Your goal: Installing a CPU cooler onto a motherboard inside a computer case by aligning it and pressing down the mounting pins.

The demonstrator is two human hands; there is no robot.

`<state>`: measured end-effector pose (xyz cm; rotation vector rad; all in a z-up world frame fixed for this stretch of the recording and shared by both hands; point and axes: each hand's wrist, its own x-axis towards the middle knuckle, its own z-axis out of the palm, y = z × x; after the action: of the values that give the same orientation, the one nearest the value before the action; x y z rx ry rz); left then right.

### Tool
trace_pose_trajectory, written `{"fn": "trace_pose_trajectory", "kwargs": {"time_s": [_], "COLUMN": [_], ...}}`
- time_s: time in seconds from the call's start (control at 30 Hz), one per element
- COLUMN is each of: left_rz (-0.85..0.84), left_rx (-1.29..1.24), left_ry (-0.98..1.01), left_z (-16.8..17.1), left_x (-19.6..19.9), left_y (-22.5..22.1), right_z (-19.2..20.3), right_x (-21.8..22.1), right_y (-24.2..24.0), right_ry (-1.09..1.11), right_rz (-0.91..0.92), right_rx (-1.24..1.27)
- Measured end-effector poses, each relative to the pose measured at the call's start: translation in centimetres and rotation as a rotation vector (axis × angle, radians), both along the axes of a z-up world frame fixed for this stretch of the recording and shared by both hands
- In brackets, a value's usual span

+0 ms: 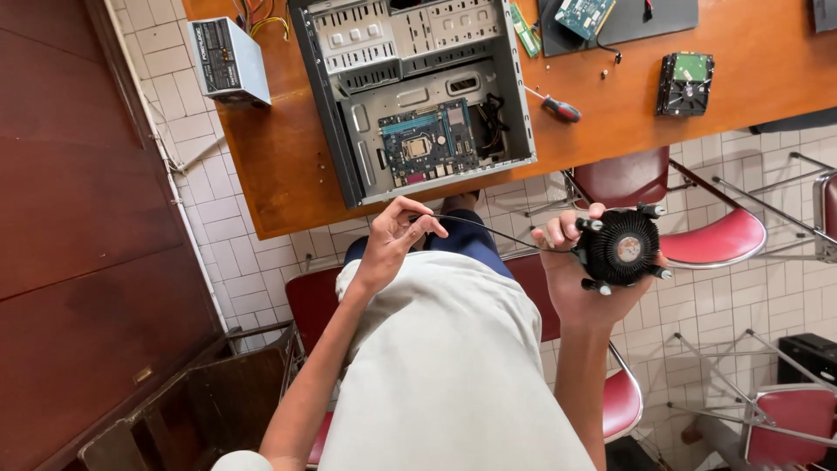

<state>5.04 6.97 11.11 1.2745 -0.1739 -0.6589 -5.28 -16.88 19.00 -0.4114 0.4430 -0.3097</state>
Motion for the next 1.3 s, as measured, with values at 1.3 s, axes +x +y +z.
{"fn": "trace_pose_trajectory", "kwargs": {"time_s": [1.3], "left_rz": [0.264], "left_rx": [0.216], "left_ry": [-0.158], "left_z": [3.3], "left_x": [0.0], "left_y": [-2.0], "right_z": [0.1], "right_x": [0.0], "right_y": [2.4], "right_ry": [-0.045], "right_rz": [0.127], "right_rx": [0.088]}}
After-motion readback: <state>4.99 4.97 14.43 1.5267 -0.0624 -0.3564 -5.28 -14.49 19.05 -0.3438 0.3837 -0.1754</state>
